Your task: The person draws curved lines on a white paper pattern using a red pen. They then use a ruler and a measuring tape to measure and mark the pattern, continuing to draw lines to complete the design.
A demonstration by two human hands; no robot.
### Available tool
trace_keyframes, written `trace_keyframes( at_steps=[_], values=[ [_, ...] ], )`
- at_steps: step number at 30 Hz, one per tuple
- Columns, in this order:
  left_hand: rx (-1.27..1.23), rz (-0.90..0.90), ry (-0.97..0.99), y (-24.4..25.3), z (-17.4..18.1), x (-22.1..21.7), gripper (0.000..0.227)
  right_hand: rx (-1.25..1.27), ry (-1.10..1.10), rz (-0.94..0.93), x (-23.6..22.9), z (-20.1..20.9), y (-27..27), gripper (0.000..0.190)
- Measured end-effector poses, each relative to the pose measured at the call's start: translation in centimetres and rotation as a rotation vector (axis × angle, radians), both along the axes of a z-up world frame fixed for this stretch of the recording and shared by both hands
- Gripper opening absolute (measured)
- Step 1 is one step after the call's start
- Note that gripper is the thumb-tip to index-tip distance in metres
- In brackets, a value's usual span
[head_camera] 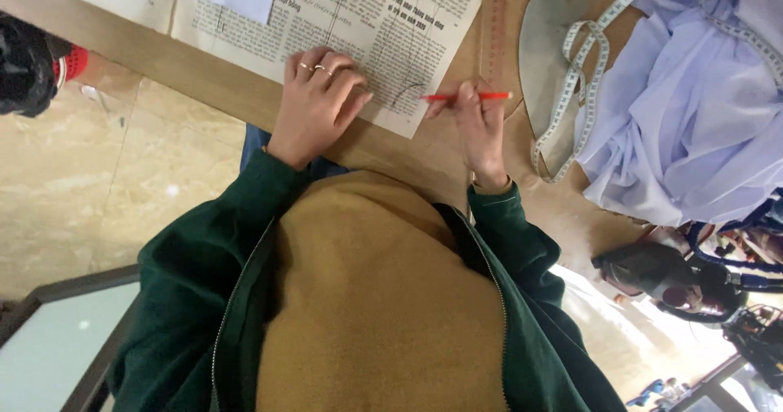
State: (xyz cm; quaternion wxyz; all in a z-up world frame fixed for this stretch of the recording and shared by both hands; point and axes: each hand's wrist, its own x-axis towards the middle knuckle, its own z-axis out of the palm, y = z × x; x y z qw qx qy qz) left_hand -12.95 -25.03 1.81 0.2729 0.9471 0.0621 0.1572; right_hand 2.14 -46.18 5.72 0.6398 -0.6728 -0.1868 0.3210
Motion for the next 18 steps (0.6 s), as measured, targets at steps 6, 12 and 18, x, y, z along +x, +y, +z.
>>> trace_keyframes(
  at_steps=[6,12,18],
  values=[
    [0.125,0.005,-0.047,-0.3,0.7,-0.1,0.040,-0.004,-0.105,0.114,-2.2,-0.8,-0.6,0.014],
    [0.079,-0.009,-0.029,-0.1,0.7,-0.2,0.046,0.064,-0.417,0.244,-1.8,-4.4,-0.9,0.016],
    [0.070,-0.024,-0.009,0.1,1.2,-0.2,0.047,0.009,-0.552,0.339,-1.6,-3.5,-0.9,0.019]
  ],
)
